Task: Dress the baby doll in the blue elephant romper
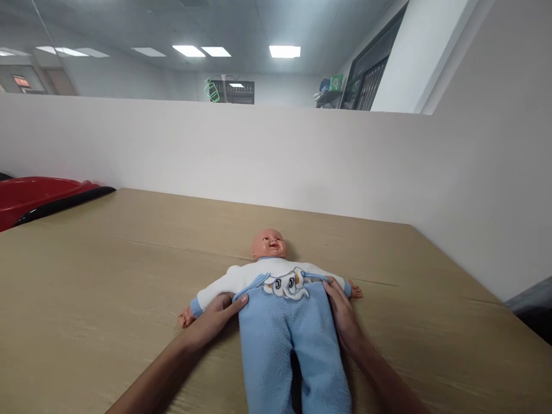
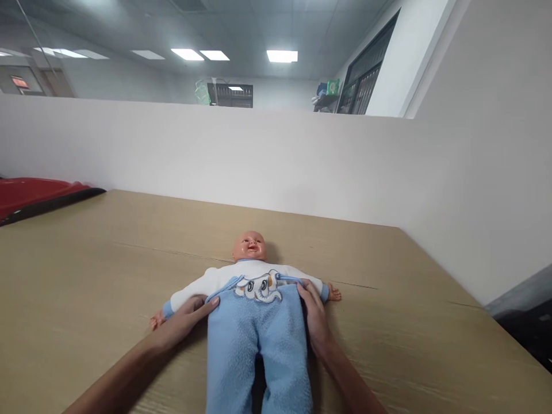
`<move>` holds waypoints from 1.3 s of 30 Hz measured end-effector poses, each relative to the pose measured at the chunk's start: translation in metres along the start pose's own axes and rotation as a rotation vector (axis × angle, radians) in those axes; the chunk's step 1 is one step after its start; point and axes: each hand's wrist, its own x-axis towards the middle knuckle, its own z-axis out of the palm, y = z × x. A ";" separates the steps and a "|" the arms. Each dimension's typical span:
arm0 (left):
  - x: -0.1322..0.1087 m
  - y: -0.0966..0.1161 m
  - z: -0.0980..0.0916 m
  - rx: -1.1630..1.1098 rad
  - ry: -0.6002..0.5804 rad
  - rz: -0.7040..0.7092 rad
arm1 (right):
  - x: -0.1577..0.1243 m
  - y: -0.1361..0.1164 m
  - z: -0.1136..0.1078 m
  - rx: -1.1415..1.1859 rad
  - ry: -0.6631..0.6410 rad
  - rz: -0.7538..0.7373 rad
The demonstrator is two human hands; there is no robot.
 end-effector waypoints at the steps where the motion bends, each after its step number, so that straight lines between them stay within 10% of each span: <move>1: -0.001 0.001 -0.002 0.107 0.004 0.025 | 0.000 -0.004 0.000 -0.022 -0.026 0.011; 8: -0.013 0.012 -0.008 0.239 0.053 0.197 | 0.004 -0.037 0.002 -0.145 -0.306 -0.003; 17: 0.009 0.004 -0.009 -0.010 0.210 0.277 | 0.027 -0.016 0.029 -0.326 -0.172 -0.118; 23: 0.015 -0.001 -0.007 0.010 0.198 0.292 | 0.025 -0.077 0.083 -0.527 -0.198 -0.326; 28: 0.006 -0.005 -0.004 0.006 0.170 0.302 | 0.044 -0.125 0.170 -0.852 -0.811 -0.487; 33: -0.003 -0.013 -0.002 -0.077 0.187 0.191 | 0.069 -0.115 0.259 -1.022 -1.351 -0.356; 39: -0.003 -0.017 -0.001 -0.096 0.096 0.084 | 0.071 -0.096 0.298 -1.129 -1.558 -0.220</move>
